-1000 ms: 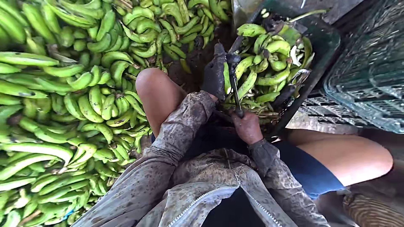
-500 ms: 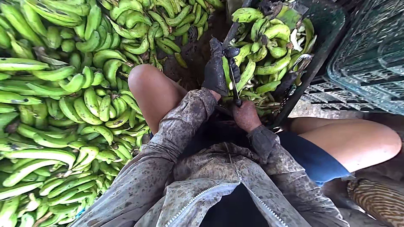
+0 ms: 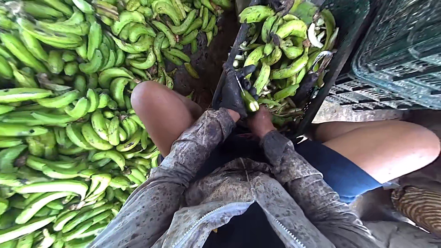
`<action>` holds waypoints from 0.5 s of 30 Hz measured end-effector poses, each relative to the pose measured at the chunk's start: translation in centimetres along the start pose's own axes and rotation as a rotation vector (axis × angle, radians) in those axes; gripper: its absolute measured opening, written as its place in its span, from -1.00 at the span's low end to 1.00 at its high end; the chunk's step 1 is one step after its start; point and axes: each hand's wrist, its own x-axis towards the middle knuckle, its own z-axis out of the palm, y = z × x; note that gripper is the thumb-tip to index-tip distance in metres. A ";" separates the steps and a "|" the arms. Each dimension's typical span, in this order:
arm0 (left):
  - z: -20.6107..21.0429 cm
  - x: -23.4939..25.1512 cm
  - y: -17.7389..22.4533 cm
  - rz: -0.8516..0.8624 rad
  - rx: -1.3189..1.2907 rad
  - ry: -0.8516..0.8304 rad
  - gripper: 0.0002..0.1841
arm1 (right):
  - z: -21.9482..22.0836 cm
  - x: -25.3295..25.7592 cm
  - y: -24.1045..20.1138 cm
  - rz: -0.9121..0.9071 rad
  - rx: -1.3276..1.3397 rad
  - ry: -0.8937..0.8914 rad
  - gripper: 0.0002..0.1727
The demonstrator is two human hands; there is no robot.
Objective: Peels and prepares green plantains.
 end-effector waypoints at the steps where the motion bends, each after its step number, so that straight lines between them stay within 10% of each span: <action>1: 0.0 0.1 -0.3 0.013 -0.012 -0.042 -0.14 | -0.1 0.3 0.0 0.015 -0.009 0.012 -0.66; 5: 0.2 0.1 -0.3 0.032 0.153 -0.157 -0.52 | -1.7 0.6 0.2 0.086 -0.219 0.130 -0.62; 9: 0.0 -0.9 -1.0 -0.039 0.843 -0.164 -0.15 | -3.1 0.8 0.8 0.125 -0.350 0.241 -0.52; 15: 0.2 -0.8 3.6 -0.346 1.610 -0.522 -0.50 | -5.0 0.3 3.1 0.007 -0.399 0.157 -0.63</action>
